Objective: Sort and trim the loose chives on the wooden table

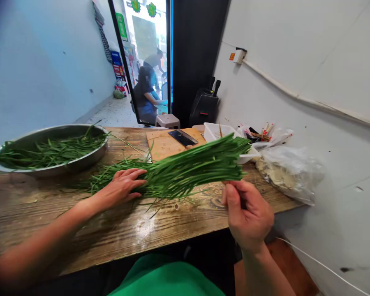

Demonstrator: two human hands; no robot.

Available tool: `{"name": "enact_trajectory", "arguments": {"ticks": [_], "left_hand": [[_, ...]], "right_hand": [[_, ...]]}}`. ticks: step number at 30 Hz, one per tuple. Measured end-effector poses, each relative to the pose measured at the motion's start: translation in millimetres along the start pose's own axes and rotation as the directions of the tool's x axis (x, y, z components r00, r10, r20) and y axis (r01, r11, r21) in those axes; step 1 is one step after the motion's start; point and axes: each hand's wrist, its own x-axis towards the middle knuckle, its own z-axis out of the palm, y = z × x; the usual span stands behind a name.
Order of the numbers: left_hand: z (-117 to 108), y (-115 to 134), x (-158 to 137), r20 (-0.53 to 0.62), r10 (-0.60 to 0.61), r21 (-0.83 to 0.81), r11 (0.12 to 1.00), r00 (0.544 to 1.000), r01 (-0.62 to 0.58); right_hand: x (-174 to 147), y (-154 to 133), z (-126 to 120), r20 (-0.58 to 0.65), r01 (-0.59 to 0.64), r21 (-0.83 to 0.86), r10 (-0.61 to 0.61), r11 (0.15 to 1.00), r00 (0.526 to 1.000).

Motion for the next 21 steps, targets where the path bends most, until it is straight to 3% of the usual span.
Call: {"name": "enact_trajectory", "arguments": {"ticks": [2, 5, 7, 11, 16, 21], "left_hand": [[3, -6, -5, 0.004, -0.022, -0.004, 1.0, 1.0, 0.022], [-1, -12, -7, 0.028, -0.023, -0.024, 0.999, 0.999, 0.024], [-8, -10, -4, 0.022, -0.013, -0.04, 0.999, 1.0, 0.014], [-20, 5, 17, -0.064, -0.072, -0.076, 0.995, 0.995, 0.067], [-9, 24, 46, -0.091, -0.12, -0.001, 0.993, 0.989, 0.12], [4, 26, 61, -0.055, -0.149, 0.019, 0.989, 0.987, 0.15]], "right_hand": [[-22, 12, 9, 0.149, -0.185, 0.156, 0.162, 0.97, 0.975], [-62, 46, 26, 0.381, -0.337, 0.102, 0.277, 0.936, 0.882], [-85, 72, 37, 0.463, -0.286, -0.014, 0.26, 0.958, 0.847], [-104, 102, 48, 0.492, -0.168, -0.161, 0.227, 0.972, 0.841], [-101, 105, 51, 0.5, -0.144, -0.213, 0.235, 0.966, 0.833], [-103, 105, 51, 0.497, -0.135, -0.197, 0.217, 0.971, 0.84]]}}
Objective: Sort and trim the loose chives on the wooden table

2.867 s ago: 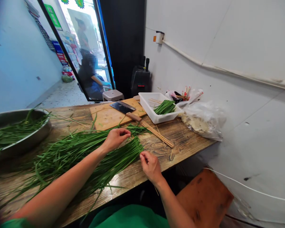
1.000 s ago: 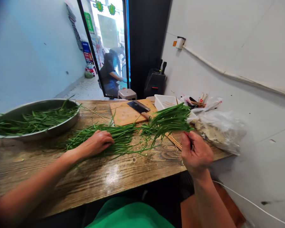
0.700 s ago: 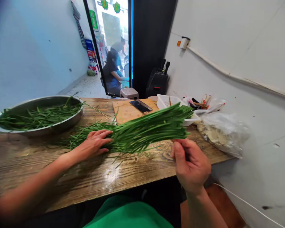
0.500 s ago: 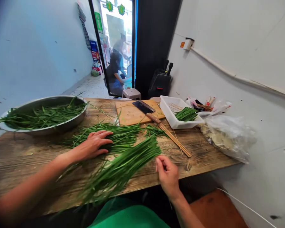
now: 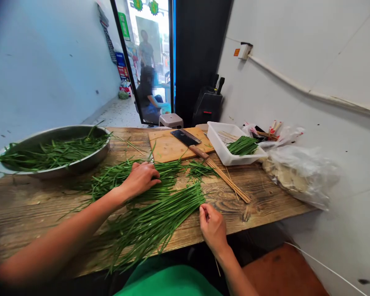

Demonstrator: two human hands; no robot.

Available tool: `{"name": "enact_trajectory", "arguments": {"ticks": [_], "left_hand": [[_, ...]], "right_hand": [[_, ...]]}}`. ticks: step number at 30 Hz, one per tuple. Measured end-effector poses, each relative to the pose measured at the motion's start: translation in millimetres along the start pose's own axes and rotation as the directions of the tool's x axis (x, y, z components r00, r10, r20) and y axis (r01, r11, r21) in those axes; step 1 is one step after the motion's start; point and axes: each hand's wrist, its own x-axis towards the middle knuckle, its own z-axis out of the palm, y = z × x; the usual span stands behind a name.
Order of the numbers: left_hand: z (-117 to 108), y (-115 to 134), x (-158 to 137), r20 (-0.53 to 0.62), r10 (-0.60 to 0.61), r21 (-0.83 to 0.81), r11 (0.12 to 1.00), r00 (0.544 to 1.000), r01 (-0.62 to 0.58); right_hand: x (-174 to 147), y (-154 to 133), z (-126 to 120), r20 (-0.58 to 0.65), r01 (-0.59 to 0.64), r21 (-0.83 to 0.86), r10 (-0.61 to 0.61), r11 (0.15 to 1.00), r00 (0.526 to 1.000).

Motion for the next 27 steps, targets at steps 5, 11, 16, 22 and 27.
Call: {"name": "enact_trajectory", "arguments": {"ticks": [5, 11, 16, 22, 27], "left_hand": [[5, 1, 13, -0.062, -0.026, 0.068, 0.997, 0.998, 0.031], [12, 13, 27, -0.094, -0.015, -0.013, 1.0, 0.995, 0.014], [25, 42, 37, -0.017, -0.063, -0.488, 0.872, 0.998, 0.046], [40, 67, 37, 0.013, -0.121, -0.701, 0.707, 0.993, 0.095], [45, 71, 34, -0.028, -0.125, -0.73, 0.681, 0.992, 0.065]], "right_hand": [[0, -2, 0, -0.012, 0.0, -0.009, -0.001, 1.0, 1.0], [0, -6, -2, -0.022, 0.016, 0.007, -0.016, 1.0, 1.0], [-2, -8, -4, -0.038, 0.029, 0.038, -0.028, 0.999, 0.999], [-2, -5, -1, -0.07, 0.058, 0.033, -0.056, 0.998, 0.996], [-2, -6, -2, -0.069, 0.045, 0.031, -0.042, 0.999, 0.997]]}}
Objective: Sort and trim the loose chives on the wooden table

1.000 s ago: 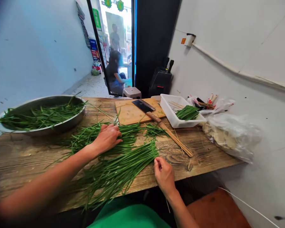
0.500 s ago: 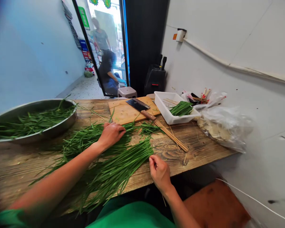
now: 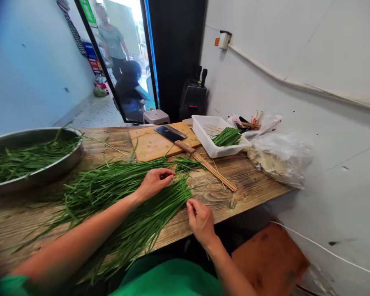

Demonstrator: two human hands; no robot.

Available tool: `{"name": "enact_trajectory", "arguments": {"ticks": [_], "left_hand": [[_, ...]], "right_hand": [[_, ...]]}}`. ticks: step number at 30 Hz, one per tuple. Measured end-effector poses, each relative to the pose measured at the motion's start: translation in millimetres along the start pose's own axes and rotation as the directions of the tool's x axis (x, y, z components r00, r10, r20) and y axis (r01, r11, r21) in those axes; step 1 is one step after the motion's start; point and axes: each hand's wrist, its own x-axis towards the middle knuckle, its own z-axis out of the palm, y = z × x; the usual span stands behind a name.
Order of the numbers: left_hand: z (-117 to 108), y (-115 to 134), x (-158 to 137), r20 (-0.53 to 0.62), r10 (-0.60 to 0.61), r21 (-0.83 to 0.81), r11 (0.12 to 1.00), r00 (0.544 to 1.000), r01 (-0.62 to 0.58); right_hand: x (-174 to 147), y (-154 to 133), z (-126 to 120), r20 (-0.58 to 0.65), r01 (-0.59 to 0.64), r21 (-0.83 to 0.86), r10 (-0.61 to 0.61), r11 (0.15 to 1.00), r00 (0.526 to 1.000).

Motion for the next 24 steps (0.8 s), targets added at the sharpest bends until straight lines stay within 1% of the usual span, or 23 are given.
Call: {"name": "enact_trajectory", "arguments": {"ticks": [5, 11, 24], "left_hand": [[0.6, -1.9, -0.2, -0.026, 0.022, -0.017, 1.0, 0.999, -0.023], [0.0, -1.5, -0.5, -0.021, 0.044, 0.023, 0.999, 0.999, -0.043], [-0.6, -5.3, 0.9, -0.034, 0.033, 0.053, 0.998, 0.999, -0.031]], "right_hand": [[0.3, -1.3, -0.8, 0.001, 0.007, 0.0, -0.007, 1.0, 1.0], [1.6, -0.7, -1.3, 0.006, 0.002, -0.001, -0.002, 1.0, 1.0], [1.1, -0.3, -0.7, 0.016, 0.004, -0.006, -0.004, 1.0, 1.0]]}}
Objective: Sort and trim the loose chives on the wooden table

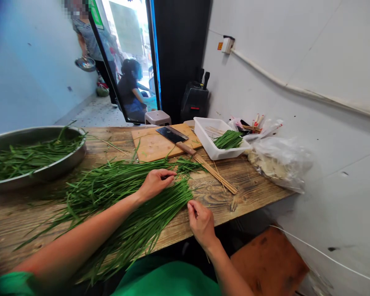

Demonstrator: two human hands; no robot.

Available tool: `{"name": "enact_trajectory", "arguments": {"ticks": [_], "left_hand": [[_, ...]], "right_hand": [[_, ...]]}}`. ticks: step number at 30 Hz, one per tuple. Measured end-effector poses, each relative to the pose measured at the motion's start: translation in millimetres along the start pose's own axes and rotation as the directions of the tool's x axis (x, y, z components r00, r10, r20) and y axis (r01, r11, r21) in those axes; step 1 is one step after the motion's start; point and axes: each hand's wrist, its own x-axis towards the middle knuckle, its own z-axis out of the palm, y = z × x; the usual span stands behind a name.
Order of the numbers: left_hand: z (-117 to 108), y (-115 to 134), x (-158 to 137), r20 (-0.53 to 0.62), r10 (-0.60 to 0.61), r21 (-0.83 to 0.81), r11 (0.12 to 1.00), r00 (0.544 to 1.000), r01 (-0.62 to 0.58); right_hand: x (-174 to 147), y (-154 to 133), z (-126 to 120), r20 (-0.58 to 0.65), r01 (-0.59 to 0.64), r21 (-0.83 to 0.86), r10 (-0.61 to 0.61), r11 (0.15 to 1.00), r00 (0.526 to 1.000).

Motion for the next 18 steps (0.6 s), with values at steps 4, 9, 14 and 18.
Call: {"name": "enact_trajectory", "arguments": {"ticks": [4, 9, 14, 18], "left_hand": [[0.2, 0.6, -0.6, 0.0, 0.022, 0.005, 1.0, 1.0, -0.022], [1.6, -1.0, -1.4, 0.0, 0.03, -0.009, 1.0, 1.0, -0.03], [0.4, -1.5, -1.3, -0.007, 0.043, -0.01, 0.999, 0.999, -0.043], [0.0, -0.6, -2.3, -0.003, 0.093, 0.008, 0.996, 0.996, -0.093]], "right_hand": [[-0.7, 0.8, 0.4, 0.003, -0.008, -0.001, 0.008, 1.0, 1.0], [-1.3, 2.7, 1.8, -0.002, -0.004, -0.003, 0.004, 1.0, 1.0], [-0.9, 3.2, 2.0, -0.022, 0.012, -0.009, -0.012, 1.0, 1.0], [0.3, 0.8, 0.6, -0.015, 0.01, -0.012, -0.01, 1.0, 1.0]]}}
